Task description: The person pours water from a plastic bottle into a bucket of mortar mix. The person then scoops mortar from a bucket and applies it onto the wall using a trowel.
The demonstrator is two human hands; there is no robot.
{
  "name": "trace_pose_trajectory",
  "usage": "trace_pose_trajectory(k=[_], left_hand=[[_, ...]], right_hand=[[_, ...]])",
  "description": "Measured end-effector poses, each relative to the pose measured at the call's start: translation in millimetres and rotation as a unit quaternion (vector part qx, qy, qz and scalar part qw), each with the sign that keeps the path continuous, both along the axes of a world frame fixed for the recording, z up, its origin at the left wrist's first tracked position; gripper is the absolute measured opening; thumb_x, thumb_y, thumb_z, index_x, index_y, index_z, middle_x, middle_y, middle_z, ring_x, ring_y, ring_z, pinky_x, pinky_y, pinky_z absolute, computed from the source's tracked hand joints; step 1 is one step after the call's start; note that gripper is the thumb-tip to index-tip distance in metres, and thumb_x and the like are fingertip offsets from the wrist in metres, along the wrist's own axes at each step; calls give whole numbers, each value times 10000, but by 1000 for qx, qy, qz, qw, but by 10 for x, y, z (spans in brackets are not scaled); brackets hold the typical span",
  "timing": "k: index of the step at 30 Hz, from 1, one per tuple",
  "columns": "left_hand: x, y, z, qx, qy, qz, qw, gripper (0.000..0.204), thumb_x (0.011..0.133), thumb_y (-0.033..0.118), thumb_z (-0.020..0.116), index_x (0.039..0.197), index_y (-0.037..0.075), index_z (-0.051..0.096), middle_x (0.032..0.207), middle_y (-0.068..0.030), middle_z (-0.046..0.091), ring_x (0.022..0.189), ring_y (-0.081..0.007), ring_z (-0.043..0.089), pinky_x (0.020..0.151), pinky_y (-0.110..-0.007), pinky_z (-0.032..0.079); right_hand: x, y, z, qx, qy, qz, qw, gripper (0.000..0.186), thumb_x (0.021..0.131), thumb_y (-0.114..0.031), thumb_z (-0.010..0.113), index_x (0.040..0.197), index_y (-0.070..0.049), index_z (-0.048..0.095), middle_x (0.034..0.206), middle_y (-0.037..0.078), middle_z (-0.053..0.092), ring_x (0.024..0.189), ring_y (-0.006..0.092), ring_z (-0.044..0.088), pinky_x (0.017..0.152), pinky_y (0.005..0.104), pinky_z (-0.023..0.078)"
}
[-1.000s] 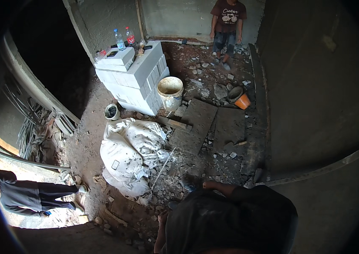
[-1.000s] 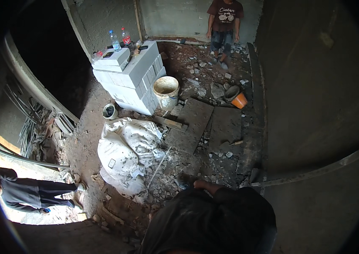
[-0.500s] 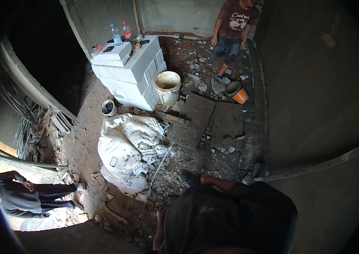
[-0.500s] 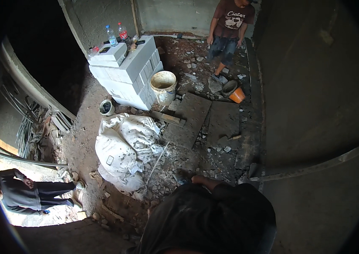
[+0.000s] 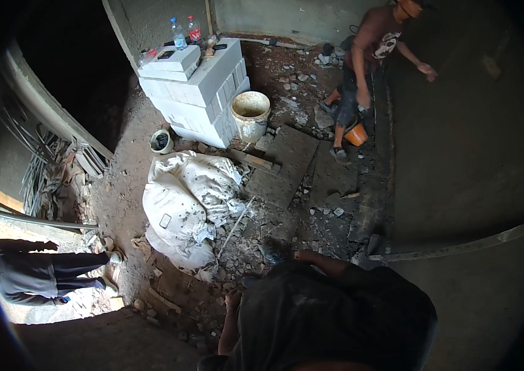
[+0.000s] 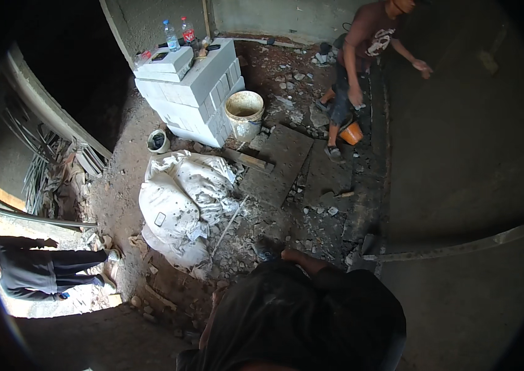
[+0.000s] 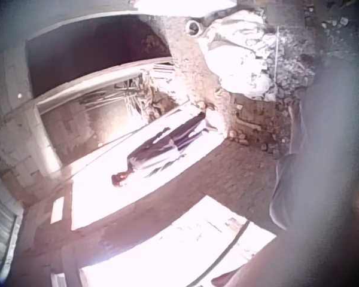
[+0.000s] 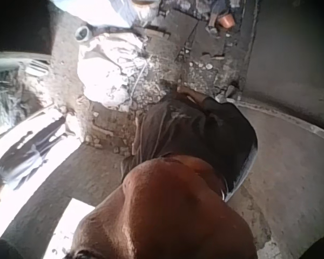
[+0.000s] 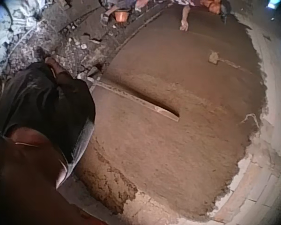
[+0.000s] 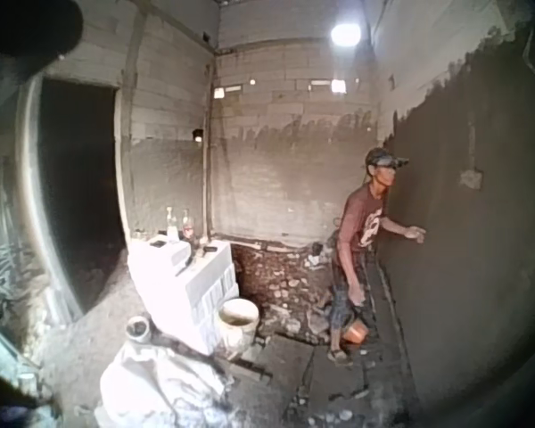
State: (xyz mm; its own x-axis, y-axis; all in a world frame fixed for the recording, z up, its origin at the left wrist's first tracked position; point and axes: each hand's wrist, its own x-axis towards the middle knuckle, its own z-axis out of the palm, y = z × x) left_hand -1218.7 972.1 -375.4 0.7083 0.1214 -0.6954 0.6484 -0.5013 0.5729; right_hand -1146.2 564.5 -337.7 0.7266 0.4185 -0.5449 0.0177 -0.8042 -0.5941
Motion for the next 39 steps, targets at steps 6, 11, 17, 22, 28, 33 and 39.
trace_pose_trajectory(k=[6, 11, 17, 22, 28, 33, 39], left_hand=[[22, -12, 166, -36, -13, 8, 999, 422, 744, 255, 648, 1112, 47, 665, 1063, -143, 679, 980, -233, 645, 849, -346, 500], [-16, -28, 141, -53, -54, -19, 997, 421, 742, 256, 647, 1114, 59, 667, 1057, -140, 682, 977, -219, 646, 849, -338, 498], [-129, 97, -417, -16, -56, -18, 998, 378, 730, 300, 679, 1063, 122, 694, 1054, -98, 685, 973, -214, 644, 837, -345, 496], [-321, 157, -413, -2, -55, -19, 998, 333, 729, 309, 679, 1022, 152, 704, 1031, -84, 686, 961, -226, 645, 824, -356, 499], [-173, -50, -13, -85, -80, 47, 992, 272, 737, 312, 640, 965, 178, 702, 988, -90, 677, 941, -280, 637, 790, -389, 506], [-178, -164, 568, 39, -23, 200, 979, 336, 768, 260, 591, 1070, 137, 671, 1048, -134, 666, 953, -313, 642, 801, -403, 521], [-1256, -481, 650, 70, -24, 437, 896, 338, 781, 260, 546, 1062, 127, 677, 1099, -129, 650, 1025, -326, 609, 880, -400, 490]], right_hand=[[-5, 19, 83, 8, 10, -4, 1000, 377, 772, -367, 586, 801, -4, 685, 819, 219, 653, 805, 380, 643, 695, 460, 487], [3, 25, 114, -21, 28, -18, 999, 375, 768, -367, 587, 804, -7, 686, 821, 221, 651, 814, 377, 644, 702, 455, 487], [-76, -27, -69, 13, -18, -51, 998, 395, 750, -385, 585, 824, -13, 695, 828, 222, 654, 806, 380, 647, 726, 471, 494], [-77, 59, -165, 2, -6, -9, 1000, 405, 753, -396, 575, 831, -17, 694, 839, 215, 658, 809, 377, 647, 725, 470, 496], [-216, -370, -1219, -2, 37, 4, 999, 416, 856, -427, 541, 903, -36, 675, 860, 189, 652, 817, 317, 643, 720, 425, 478], [67, -595, -737, 100, 124, 26, 987, 370, 816, -373, 608, 910, -21, 669, 867, 178, 668, 842, 313, 653, 728, 394, 490], [1219, 47, -360, -25, 65, 385, 920, 330, 810, -328, 624, 919, -21, 672, 849, 158, 677, 830, 282, 661, 726, 382, 497]])
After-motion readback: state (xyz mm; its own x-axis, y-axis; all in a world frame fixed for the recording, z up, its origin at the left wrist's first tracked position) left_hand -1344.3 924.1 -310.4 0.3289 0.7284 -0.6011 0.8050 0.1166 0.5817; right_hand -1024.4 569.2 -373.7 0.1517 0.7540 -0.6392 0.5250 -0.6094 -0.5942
